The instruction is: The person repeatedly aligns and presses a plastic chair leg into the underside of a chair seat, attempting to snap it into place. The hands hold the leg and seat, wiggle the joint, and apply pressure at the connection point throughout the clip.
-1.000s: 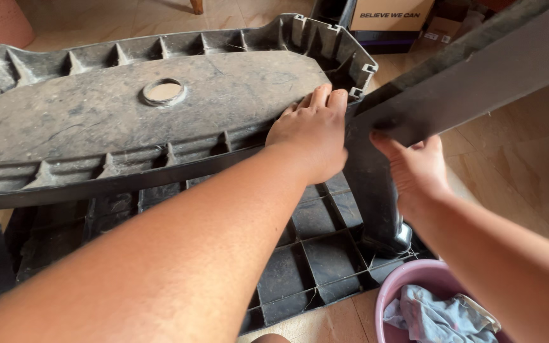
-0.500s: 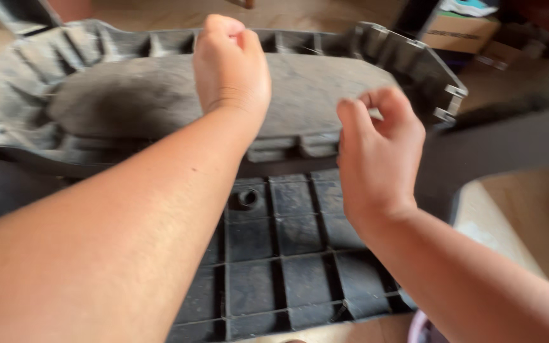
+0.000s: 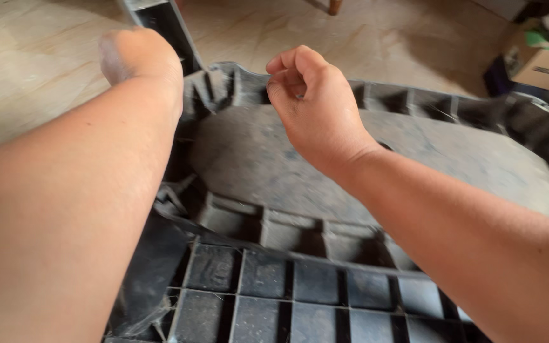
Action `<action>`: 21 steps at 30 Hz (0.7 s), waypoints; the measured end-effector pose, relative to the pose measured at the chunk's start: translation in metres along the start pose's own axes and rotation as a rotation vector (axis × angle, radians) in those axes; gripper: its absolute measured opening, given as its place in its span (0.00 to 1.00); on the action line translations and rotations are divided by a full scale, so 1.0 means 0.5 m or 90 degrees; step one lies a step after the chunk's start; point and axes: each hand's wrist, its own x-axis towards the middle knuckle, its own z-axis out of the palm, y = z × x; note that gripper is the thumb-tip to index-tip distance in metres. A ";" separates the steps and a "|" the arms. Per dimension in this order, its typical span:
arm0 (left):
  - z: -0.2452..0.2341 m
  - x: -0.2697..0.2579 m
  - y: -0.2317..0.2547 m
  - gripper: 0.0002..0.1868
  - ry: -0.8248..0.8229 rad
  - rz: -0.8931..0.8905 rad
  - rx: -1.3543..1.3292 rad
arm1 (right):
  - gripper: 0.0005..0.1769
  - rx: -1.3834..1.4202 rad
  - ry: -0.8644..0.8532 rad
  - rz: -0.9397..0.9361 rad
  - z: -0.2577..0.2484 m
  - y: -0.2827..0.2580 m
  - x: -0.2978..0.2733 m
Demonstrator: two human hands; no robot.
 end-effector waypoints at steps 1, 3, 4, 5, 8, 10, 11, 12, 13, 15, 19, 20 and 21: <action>-0.005 0.026 -0.008 0.15 -0.018 -0.054 -0.002 | 0.11 -0.035 -0.018 -0.018 0.014 0.003 0.023; -0.006 0.061 -0.028 0.19 -0.095 -0.149 -0.013 | 0.15 -0.110 -0.047 -0.033 0.041 0.014 0.070; -0.007 0.072 -0.039 0.21 -0.132 -0.199 -0.022 | 0.17 -0.147 -0.062 -0.041 0.054 0.022 0.092; -0.007 0.080 -0.048 0.24 -0.169 -0.241 -0.032 | 0.18 -0.177 -0.068 -0.069 0.067 0.030 0.113; -0.008 0.087 -0.053 0.31 -0.292 -0.346 -0.058 | 0.22 -0.261 -0.096 -0.109 0.099 0.054 0.174; -0.019 0.082 -0.053 0.39 -0.393 -0.386 -0.048 | 0.24 -0.306 -0.132 -0.070 0.115 0.066 0.203; -0.028 0.080 -0.052 0.40 -0.440 -0.400 -0.059 | 0.25 -0.318 -0.152 -0.056 0.122 0.068 0.216; -0.038 0.079 -0.050 0.41 -0.488 -0.413 -0.070 | 0.26 -0.331 -0.172 -0.042 0.128 0.070 0.226; -0.049 0.080 -0.048 0.42 -0.535 -0.425 -0.083 | 0.27 -0.344 -0.191 -0.029 0.136 0.069 0.234; -0.066 0.079 -0.047 0.46 -0.600 -0.442 -0.083 | 0.27 -0.353 -0.223 0.036 0.149 0.066 0.243; -0.076 0.079 -0.045 0.50 -0.615 -0.393 -0.029 | 0.27 -0.369 -0.282 0.078 0.162 0.051 0.253; -0.073 0.078 -0.045 0.50 -0.624 -0.380 -0.022 | 0.26 -0.365 -0.294 0.079 0.164 0.045 0.253; -0.068 0.079 -0.043 0.50 -0.634 -0.369 -0.019 | 0.25 -0.360 -0.303 0.083 0.163 0.040 0.253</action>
